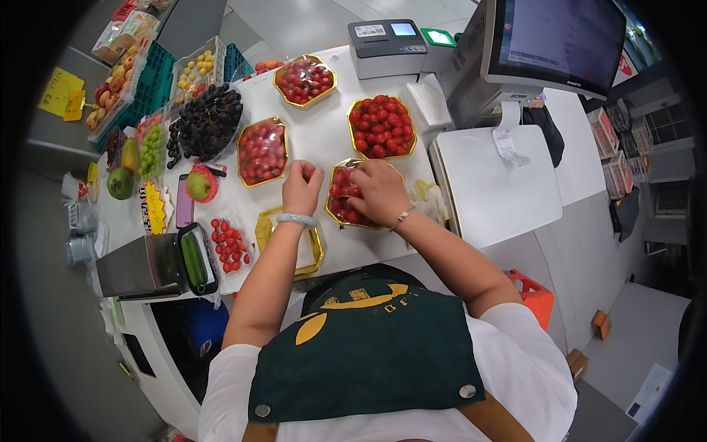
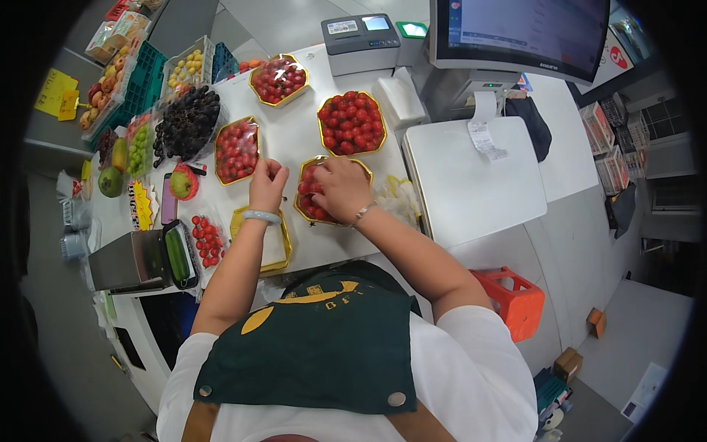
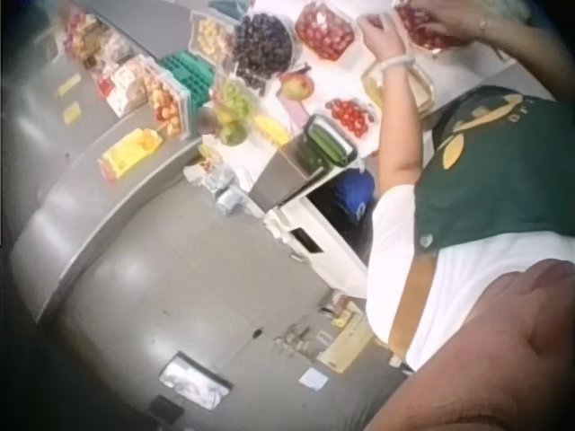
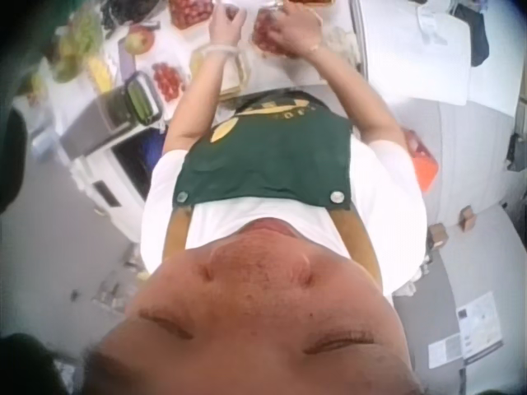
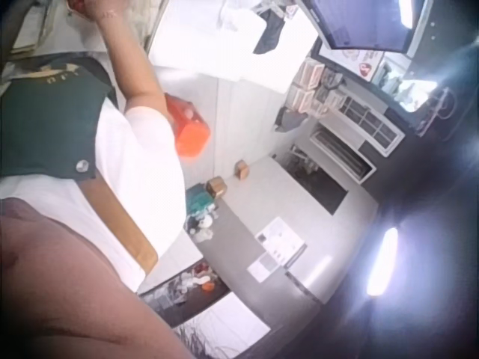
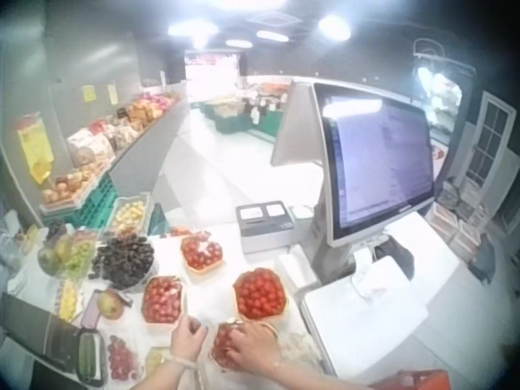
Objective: The person arranges cherry tomatoes into small hexagonal containers on a counter. They wipe the tomatoes with a tissue and place them neatly into the containers. The person also handles a paper towel and a tablet device during the process.
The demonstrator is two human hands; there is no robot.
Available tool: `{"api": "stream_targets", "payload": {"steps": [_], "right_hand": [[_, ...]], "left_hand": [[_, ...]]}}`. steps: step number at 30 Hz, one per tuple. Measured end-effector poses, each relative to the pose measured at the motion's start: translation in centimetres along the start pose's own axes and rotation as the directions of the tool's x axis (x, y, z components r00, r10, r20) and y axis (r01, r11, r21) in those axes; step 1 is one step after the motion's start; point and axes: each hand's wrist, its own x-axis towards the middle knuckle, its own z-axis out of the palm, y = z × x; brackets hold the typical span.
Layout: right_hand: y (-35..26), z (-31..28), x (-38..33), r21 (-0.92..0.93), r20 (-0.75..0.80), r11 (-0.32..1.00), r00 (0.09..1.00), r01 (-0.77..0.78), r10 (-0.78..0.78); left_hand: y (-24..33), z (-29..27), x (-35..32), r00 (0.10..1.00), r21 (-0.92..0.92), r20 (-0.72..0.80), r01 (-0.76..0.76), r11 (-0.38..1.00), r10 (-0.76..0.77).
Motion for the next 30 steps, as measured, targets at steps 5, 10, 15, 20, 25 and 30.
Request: {"api": "stream_targets", "payload": {"steps": [5,10,15,20,25,30], "right_hand": [[-1.1,3.4,2.1,-0.274,0.233,0.938,0.961,0.212,-0.15],[-0.9,3.1,2.9,-0.228,0.292,0.935,0.935,0.27,-0.199],[-1.6,3.1,3.7,-0.128,0.269,0.992,0.962,-0.02,0.054],[0.5,3.9,5.3,-0.002,0.055,0.948,0.947,-0.317,0.317],[2.2,3.3,5.8,0.169,0.128,0.822,0.839,-0.543,0.528],[2.0,4.3,5.7,0.22,0.096,0.837,0.865,-0.501,0.493]], "left_hand": [[-2.0,-0.8,-1.8,0.956,0.455,0.291,-0.123,0.882,-0.017],[0.7,0.3,-3.1,0.953,0.618,0.3,-0.165,0.769,-0.037],[0.0,0.5,-3.0,0.961,0.63,0.272,-0.144,0.763,-0.043],[-1.1,-0.3,-3.1,0.947,0.639,0.319,-0.192,0.745,-0.03],[-0.4,-0.2,-1.6,0.971,0.519,0.235,-0.161,0.84,0.042],[-3.5,1.1,1.4,0.911,0.122,0.401,0.053,0.991,-0.098]]}}
